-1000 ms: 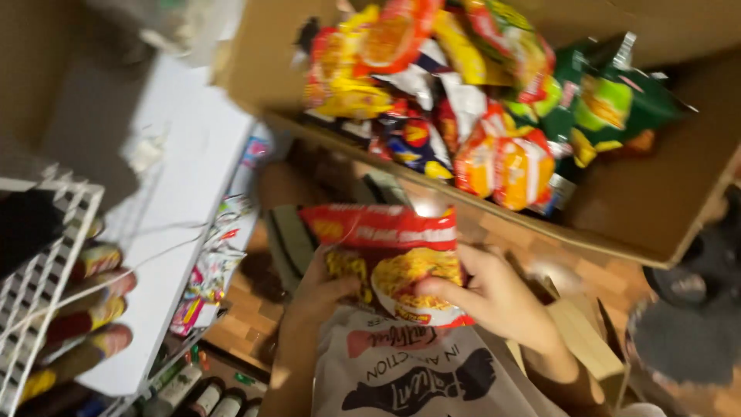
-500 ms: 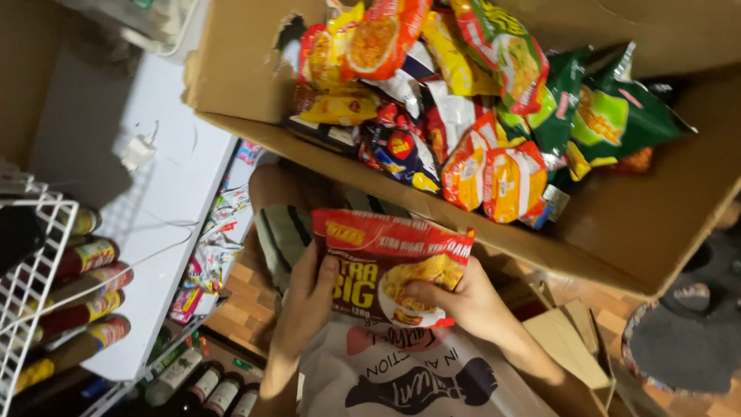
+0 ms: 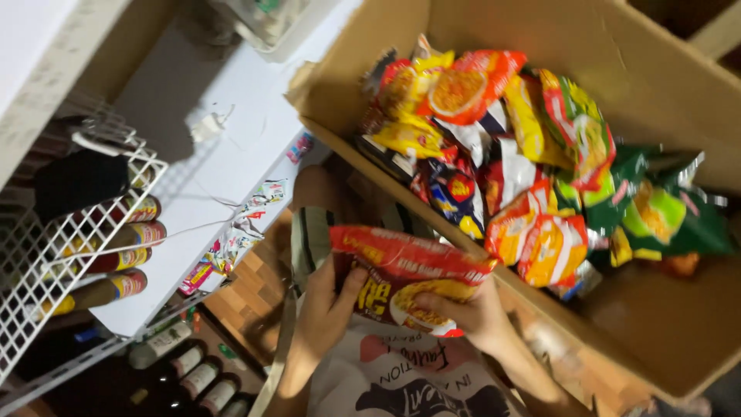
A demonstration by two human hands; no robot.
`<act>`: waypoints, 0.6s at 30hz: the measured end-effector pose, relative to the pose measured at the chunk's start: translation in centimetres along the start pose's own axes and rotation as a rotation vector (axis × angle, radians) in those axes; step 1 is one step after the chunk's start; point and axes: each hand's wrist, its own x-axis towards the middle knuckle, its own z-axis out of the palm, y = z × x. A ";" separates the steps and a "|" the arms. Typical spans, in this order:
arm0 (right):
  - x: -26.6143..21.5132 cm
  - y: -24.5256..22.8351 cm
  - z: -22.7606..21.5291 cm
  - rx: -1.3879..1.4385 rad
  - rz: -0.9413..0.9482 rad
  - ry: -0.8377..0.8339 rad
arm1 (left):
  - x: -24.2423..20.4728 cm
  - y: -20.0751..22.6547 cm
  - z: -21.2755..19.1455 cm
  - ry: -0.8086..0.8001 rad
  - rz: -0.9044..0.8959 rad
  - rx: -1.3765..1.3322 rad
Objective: The person repeatedly picks packets of instant noodles and snacks from a cardboard box and places them onto a white wire shelf. The person handles multiple brands and types, arranging them in neat rows on the shelf.
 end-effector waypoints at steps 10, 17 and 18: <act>4.2 -11.1 6.9 -0.033 0.141 -0.236 | -1.2 -2.4 -1.7 0.478 -0.148 -0.134; 7.4 -5.3 5.2 -0.319 -0.216 0.046 | 8.1 -0.2 -7.3 0.735 0.498 0.637; 9.2 -4.9 5.1 -0.469 -0.384 0.174 | 10.9 0.0 -9.7 0.899 0.573 0.787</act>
